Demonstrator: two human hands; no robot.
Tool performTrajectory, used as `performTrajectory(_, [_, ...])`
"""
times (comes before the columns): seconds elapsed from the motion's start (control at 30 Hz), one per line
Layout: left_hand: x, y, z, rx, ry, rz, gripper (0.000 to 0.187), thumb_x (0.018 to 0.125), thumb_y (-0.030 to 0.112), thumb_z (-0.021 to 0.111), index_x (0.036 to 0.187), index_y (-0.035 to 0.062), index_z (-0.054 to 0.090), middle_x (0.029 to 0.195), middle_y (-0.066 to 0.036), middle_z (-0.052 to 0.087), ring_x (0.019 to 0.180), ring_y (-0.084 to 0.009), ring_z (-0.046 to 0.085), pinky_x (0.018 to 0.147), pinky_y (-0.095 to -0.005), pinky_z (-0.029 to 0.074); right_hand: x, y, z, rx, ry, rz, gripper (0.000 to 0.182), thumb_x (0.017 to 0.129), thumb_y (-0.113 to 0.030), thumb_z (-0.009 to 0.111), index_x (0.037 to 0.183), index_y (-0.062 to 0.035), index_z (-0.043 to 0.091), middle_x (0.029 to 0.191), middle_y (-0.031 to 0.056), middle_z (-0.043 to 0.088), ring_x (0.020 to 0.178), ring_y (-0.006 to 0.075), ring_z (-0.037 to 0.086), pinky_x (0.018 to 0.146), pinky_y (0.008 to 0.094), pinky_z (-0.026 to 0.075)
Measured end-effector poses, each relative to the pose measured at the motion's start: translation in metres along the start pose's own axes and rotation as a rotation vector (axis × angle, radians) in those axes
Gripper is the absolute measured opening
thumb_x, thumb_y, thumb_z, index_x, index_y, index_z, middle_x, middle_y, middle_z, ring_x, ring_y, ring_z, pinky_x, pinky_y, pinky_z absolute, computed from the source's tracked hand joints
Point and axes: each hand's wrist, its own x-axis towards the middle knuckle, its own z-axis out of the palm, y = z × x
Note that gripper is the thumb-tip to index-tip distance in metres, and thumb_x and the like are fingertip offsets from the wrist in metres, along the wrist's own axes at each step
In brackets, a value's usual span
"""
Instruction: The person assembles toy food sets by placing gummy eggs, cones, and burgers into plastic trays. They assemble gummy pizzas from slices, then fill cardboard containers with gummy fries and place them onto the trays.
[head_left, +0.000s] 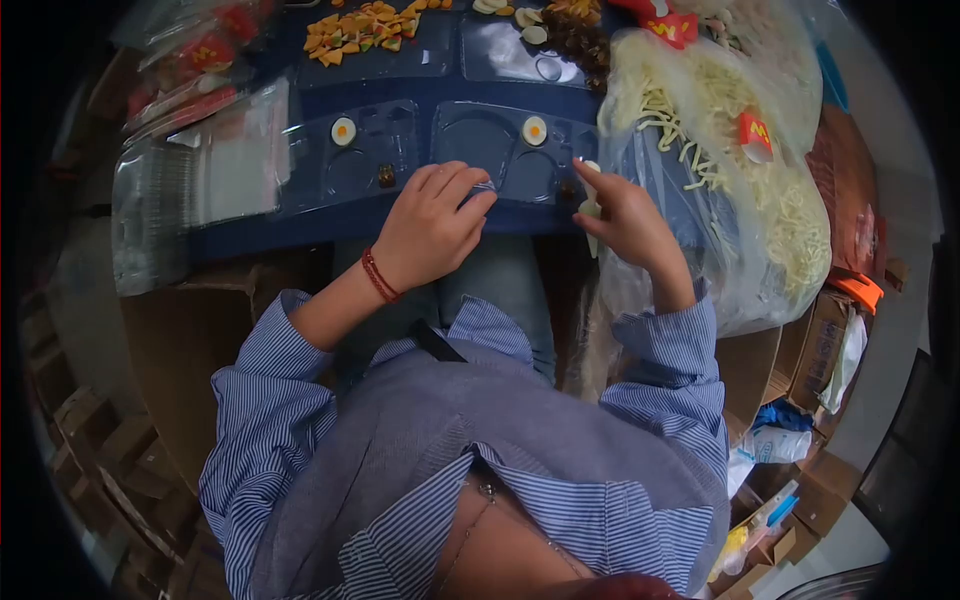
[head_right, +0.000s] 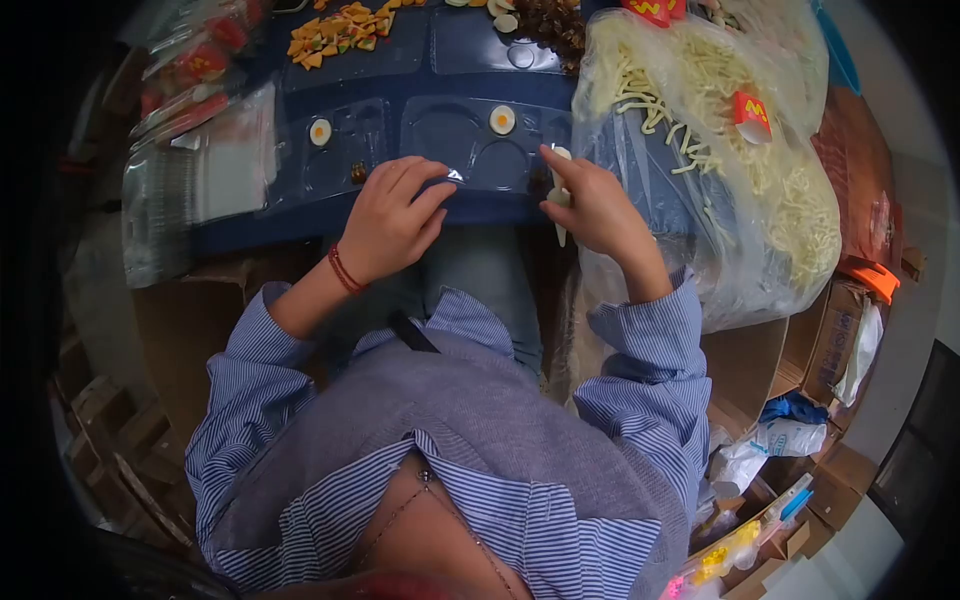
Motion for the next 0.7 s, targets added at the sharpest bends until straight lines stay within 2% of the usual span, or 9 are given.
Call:
performTrajectory(0.07, [-0.008,-0.003,-0.005,0.017,-0.008,-0.032,0.028,0.076,0.009,0.067,0.103,0.003,0.064,0.115,-0.012,0.058,0.112,-0.0294,0.054,0.096,-0.0403,0.043,0.003,0.003,0.0,-0.095,-0.033,-0.062,0.069,0.08,-0.006,0.071,0.144,-0.0154,0.047,0.086,0.0126,0.054,0.073,0.0238,0.056,0.067,0.0345,0.047])
performTrajectory(0.13, [-0.012,-0.003,-0.006,0.028,-0.018,-0.058,0.029,0.076,0.01,0.068,0.104,0.0032,0.064,0.115,-0.012,0.058,0.112,-0.0294,0.054,0.096,-0.0401,0.043,0.008,0.002,-0.001,-0.185,0.021,-0.098,0.066,0.08,-0.007,0.071,0.142,-0.0135,0.049,0.088,0.014,0.054,0.075,0.0276,0.057,0.07,0.0374,0.047])
performTrajectory(0.23, [-0.007,-0.002,0.004,0.02,-0.075,-0.095,0.034,0.08,0.016,0.068,0.112,0.0047,0.063,0.124,-0.012,0.056,0.121,-0.0288,0.05,0.103,-0.043,0.039,0.019,0.006,0.0,-0.167,0.156,-0.106,0.061,0.082,-0.007,0.069,0.139,-0.0115,0.051,0.09,0.0151,0.055,0.078,0.0307,0.057,0.072,0.0389,0.048])
performTrajectory(0.27, [-0.004,-0.005,0.012,0.056,-0.089,-0.031,0.039,0.082,0.021,0.068,0.117,0.0059,0.061,0.129,-0.011,0.054,0.127,-0.0282,0.046,0.107,-0.0454,0.035,0.019,0.004,-0.001,-0.173,0.152,-0.109,0.061,0.082,-0.007,0.069,0.139,-0.0115,0.051,0.09,0.0151,0.055,0.078,0.0307,0.057,0.072,0.0389,0.048])
performTrajectory(0.33, [-0.004,-0.013,0.025,0.095,-0.091,0.028,0.043,0.084,0.026,0.068,0.122,0.0071,0.059,0.135,-0.011,0.052,0.132,-0.0275,0.043,0.112,-0.0477,0.031,0.021,0.001,-0.005,-0.297,0.05,-0.074,0.057,0.082,-0.007,0.067,0.137,-0.0079,0.052,0.101,0.0183,0.056,0.09,0.0367,0.06,0.081,0.0413,0.049])
performTrajectory(0.4, [-0.008,-0.018,0.037,0.097,-0.214,0.022,0.053,0.084,0.028,0.069,0.132,0.0098,0.053,0.142,-0.01,0.047,0.138,-0.0262,0.037,0.117,-0.0501,0.023,0.023,0.006,-0.007,-0.325,0.007,-0.068,0.056,0.082,-0.007,0.067,0.136,-0.0083,0.053,0.101,0.0184,0.055,0.091,0.0365,0.06,0.081,0.0415,0.049])
performTrajectory(0.57, [-0.015,-0.018,0.04,0.072,-0.208,0.014,0.053,0.085,0.029,0.069,0.132,0.0103,0.054,0.141,-0.011,0.048,0.137,-0.0269,0.039,0.117,-0.0512,0.023,0.033,0.003,-0.023,-0.402,-0.045,-0.071,0.055,0.082,-0.007,0.066,0.135,-0.0101,0.054,0.1,0.0182,0.055,0.093,0.0363,0.06,0.082,0.0427,0.048])
performTrajectory(0.63, [-0.017,-0.017,0.041,0.07,-0.199,0.003,0.053,0.085,0.029,0.069,0.132,0.0106,0.053,0.141,-0.011,0.048,0.136,-0.027,0.039,0.117,-0.0513,0.022,0.029,-0.009,-0.039,-0.493,-0.278,-0.032,0.057,0.081,-0.006,0.067,0.136,-0.0115,0.054,0.102,0.0182,0.056,0.095,0.0363,0.059,0.084,0.0432,0.048])
performTrajectory(0.7, [-0.018,-0.016,0.043,0.091,-0.153,0.017,0.051,0.086,0.032,0.067,0.131,0.0105,0.055,0.138,-0.011,0.051,0.134,-0.0266,0.041,0.117,-0.0513,0.022,0.022,-0.028,-0.052,-0.507,-0.301,-0.015,0.054,0.081,-0.007,0.068,0.134,-0.0112,0.056,0.101,0.0182,0.056,0.095,0.0363,0.059,0.085,0.0431,0.047])
